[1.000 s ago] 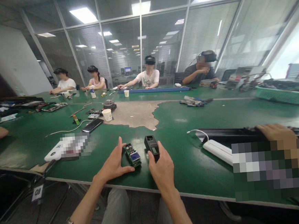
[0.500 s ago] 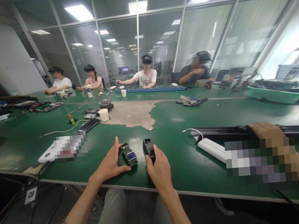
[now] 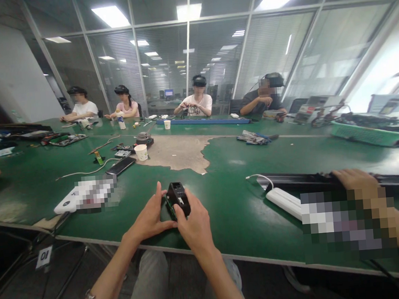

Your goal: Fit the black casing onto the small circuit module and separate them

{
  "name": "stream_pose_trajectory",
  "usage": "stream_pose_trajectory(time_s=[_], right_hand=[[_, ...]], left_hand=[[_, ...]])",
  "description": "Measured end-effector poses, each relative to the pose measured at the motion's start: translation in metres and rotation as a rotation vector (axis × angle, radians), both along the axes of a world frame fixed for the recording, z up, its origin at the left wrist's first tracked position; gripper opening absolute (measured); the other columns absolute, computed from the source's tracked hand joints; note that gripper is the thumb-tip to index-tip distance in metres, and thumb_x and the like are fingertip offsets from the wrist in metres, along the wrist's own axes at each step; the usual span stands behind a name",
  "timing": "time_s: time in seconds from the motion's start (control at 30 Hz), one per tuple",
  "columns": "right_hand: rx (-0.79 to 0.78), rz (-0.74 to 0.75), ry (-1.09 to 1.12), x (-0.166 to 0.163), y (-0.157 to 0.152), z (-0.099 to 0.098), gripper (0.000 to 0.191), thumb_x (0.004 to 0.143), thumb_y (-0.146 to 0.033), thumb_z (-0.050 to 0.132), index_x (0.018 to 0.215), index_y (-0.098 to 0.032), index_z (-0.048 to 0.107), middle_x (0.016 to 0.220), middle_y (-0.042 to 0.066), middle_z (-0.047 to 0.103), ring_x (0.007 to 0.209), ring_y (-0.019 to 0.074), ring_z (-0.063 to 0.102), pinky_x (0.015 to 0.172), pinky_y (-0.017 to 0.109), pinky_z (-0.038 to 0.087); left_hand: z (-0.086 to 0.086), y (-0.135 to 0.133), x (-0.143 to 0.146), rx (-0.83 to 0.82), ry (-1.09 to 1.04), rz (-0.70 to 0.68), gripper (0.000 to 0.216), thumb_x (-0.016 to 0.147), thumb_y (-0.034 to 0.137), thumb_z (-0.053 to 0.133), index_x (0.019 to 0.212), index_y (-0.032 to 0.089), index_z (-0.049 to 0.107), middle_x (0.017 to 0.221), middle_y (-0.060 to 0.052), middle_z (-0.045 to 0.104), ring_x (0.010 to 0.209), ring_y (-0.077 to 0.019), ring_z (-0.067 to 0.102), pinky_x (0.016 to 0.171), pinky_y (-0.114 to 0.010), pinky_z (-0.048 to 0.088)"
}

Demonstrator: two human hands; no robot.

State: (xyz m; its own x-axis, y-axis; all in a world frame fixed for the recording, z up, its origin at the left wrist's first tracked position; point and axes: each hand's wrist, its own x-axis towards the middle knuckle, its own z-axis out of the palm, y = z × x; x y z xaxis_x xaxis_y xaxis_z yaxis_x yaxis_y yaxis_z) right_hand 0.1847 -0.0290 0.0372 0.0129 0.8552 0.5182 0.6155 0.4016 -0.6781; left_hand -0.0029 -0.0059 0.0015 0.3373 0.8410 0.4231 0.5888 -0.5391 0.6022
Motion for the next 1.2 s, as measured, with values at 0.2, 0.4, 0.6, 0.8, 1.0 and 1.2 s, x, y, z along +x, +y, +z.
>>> stream_pose_trajectory(time_s=[0.2, 0.4, 0.6, 0.8, 1.0, 1.2], right_hand=[[0.066, 0.028, -0.137, -0.009, -0.002, 0.003, 0.051, 0.087, -0.024, 0.056, 0.137, -0.013, 0.054, 0.130, 0.015, 0.064, 0.120, 0.0284, 0.061, 0.104, 0.047, 0.049], [0.035, 0.050, -0.197, -0.012, -0.003, 0.000, 0.051, 0.085, -0.020, 0.056, 0.135, -0.014, 0.054, 0.128, 0.015, 0.065, 0.119, 0.0283, 0.061, 0.103, 0.046, 0.050], [0.001, 0.062, -0.214, -0.009, -0.009, -0.015, 0.048, 0.087, -0.020, 0.054, 0.135, -0.014, 0.053, 0.131, 0.015, 0.063, 0.122, 0.0280, 0.060, 0.105, 0.046, 0.049], [-0.004, 0.072, -0.181, 0.000, -0.012, -0.025, 0.056, 0.088, -0.030, 0.059, 0.140, -0.013, 0.050, 0.139, 0.017, 0.058, 0.130, 0.0301, 0.054, 0.109, 0.049, 0.045], [-0.029, 0.066, -0.147, -0.001, -0.013, -0.026, 0.050, 0.091, -0.029, 0.057, 0.138, -0.014, 0.053, 0.133, 0.016, 0.064, 0.122, 0.0283, 0.061, 0.105, 0.045, 0.049], [-0.058, -0.045, -0.223, -0.019, -0.022, -0.020, 0.057, 0.089, -0.032, 0.061, 0.140, -0.008, 0.050, 0.132, 0.020, 0.063, 0.120, 0.0329, 0.062, 0.099, 0.045, 0.052]], left_hand=[[-0.001, 0.001, -0.001, 0.023, -0.016, -0.020, 0.136, 0.072, 0.046, 0.083, 0.153, 0.023, -0.024, 0.157, -0.021, 0.031, 0.140, -0.0380, 0.040, 0.112, -0.062, 0.036], [-0.006, 0.004, -0.002, 0.054, 0.010, -0.020, 0.133, 0.072, 0.046, 0.082, 0.154, 0.022, -0.020, 0.159, -0.021, 0.026, 0.144, -0.0395, 0.034, 0.114, -0.063, 0.033], [-0.004, 0.003, -0.001, 0.061, 0.039, -0.012, 0.136, 0.071, 0.045, 0.083, 0.154, 0.019, -0.022, 0.160, -0.024, 0.021, 0.145, -0.0392, 0.032, 0.116, -0.060, 0.033], [0.003, -0.001, 0.000, 0.027, 0.061, -0.028, 0.148, 0.061, 0.052, 0.089, 0.154, 0.020, -0.021, 0.161, -0.024, 0.020, 0.145, -0.0424, 0.032, 0.115, -0.063, 0.032], [0.003, -0.001, 0.001, 0.035, 0.068, -0.037, 0.153, 0.056, 0.058, 0.090, 0.154, 0.021, -0.022, 0.161, -0.025, 0.017, 0.146, -0.0445, 0.029, 0.115, -0.065, 0.029], [-0.001, 0.001, 0.001, 0.077, 0.094, -0.041, 0.137, 0.067, 0.037, 0.082, 0.153, 0.018, -0.024, 0.160, -0.025, 0.019, 0.147, -0.0411, 0.028, 0.116, -0.062, 0.030]])
